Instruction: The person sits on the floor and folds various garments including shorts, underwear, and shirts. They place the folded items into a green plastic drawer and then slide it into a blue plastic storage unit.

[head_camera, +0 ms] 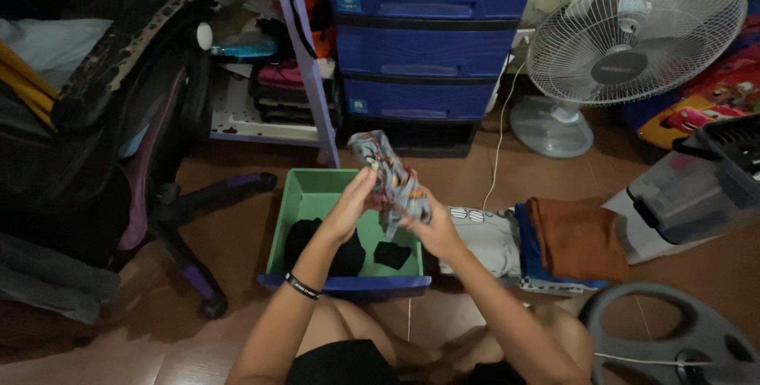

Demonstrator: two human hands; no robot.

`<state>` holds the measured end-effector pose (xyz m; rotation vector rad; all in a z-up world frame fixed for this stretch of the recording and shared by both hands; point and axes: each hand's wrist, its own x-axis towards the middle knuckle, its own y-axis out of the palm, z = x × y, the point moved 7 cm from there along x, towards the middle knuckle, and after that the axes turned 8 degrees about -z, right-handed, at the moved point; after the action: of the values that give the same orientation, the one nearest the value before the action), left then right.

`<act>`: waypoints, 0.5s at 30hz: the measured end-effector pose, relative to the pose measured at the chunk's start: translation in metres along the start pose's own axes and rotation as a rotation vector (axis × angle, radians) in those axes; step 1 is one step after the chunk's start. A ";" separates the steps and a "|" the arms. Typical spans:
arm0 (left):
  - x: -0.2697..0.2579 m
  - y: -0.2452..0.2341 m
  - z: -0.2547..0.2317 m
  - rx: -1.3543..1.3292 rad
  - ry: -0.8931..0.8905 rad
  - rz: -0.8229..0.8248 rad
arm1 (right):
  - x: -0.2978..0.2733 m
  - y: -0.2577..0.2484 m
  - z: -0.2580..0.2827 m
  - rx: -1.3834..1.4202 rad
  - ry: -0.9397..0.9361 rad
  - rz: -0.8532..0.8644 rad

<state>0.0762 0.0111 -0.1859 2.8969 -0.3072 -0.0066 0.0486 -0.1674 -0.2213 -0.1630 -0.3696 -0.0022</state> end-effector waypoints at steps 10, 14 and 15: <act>-0.038 0.042 -0.050 0.479 0.404 -0.130 | 0.010 -0.003 -0.022 0.677 0.301 -0.016; -0.039 0.047 -0.061 0.499 0.396 -0.195 | 0.015 -0.013 0.043 0.351 0.011 -0.105; -0.036 0.048 -0.059 0.533 0.371 -0.206 | 0.015 -0.017 0.060 0.257 -0.097 -0.143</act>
<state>0.0322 -0.0137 -0.1181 3.3401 0.0727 0.6651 0.0408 -0.1741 -0.1583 0.1183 -0.4743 -0.0880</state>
